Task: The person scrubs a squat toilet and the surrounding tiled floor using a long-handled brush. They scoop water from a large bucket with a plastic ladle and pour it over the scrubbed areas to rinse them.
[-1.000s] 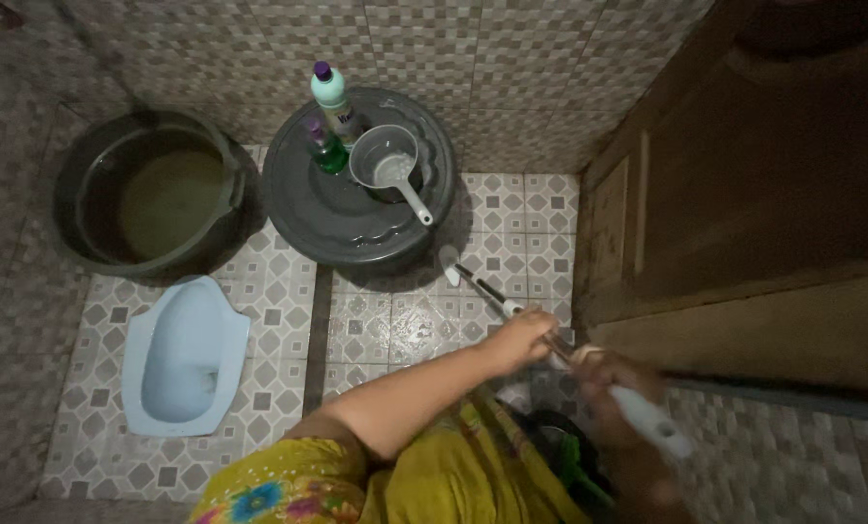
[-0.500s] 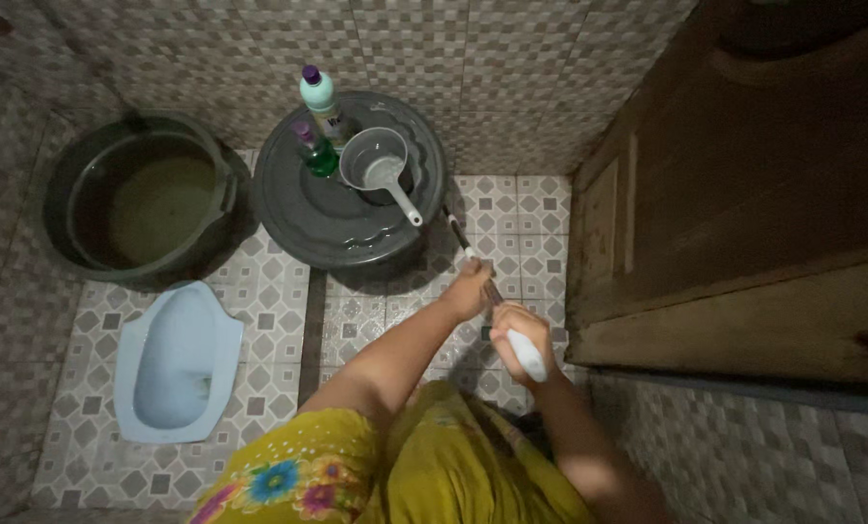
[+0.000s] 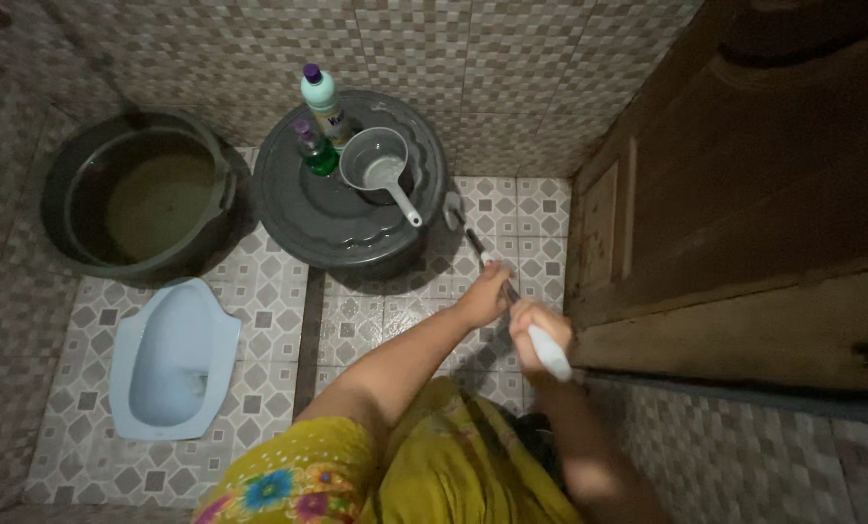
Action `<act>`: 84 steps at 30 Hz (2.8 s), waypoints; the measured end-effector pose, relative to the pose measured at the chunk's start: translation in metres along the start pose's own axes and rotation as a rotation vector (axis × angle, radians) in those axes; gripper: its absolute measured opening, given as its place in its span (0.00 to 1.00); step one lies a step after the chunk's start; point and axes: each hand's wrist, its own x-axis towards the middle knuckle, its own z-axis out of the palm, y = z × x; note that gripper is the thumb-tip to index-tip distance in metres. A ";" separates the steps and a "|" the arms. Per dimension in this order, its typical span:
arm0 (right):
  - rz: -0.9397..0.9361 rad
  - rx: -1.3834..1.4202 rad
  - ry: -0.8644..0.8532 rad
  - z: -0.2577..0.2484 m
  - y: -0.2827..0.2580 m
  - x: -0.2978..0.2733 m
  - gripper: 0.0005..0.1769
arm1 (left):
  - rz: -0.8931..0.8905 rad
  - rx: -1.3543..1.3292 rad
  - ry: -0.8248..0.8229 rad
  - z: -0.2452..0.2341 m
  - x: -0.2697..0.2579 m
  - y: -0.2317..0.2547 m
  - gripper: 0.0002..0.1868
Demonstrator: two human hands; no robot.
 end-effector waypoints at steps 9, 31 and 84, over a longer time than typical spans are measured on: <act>0.112 -0.101 -0.117 0.000 -0.056 0.030 0.02 | -0.116 0.109 0.020 -0.033 -0.004 0.073 0.23; -0.057 -0.129 -0.139 0.002 -0.055 0.020 0.03 | -0.041 0.074 0.000 -0.022 0.013 0.035 0.19; 0.073 -0.157 -0.137 -0.027 -0.089 0.010 0.04 | 0.041 0.078 -0.218 -0.020 0.001 0.106 0.16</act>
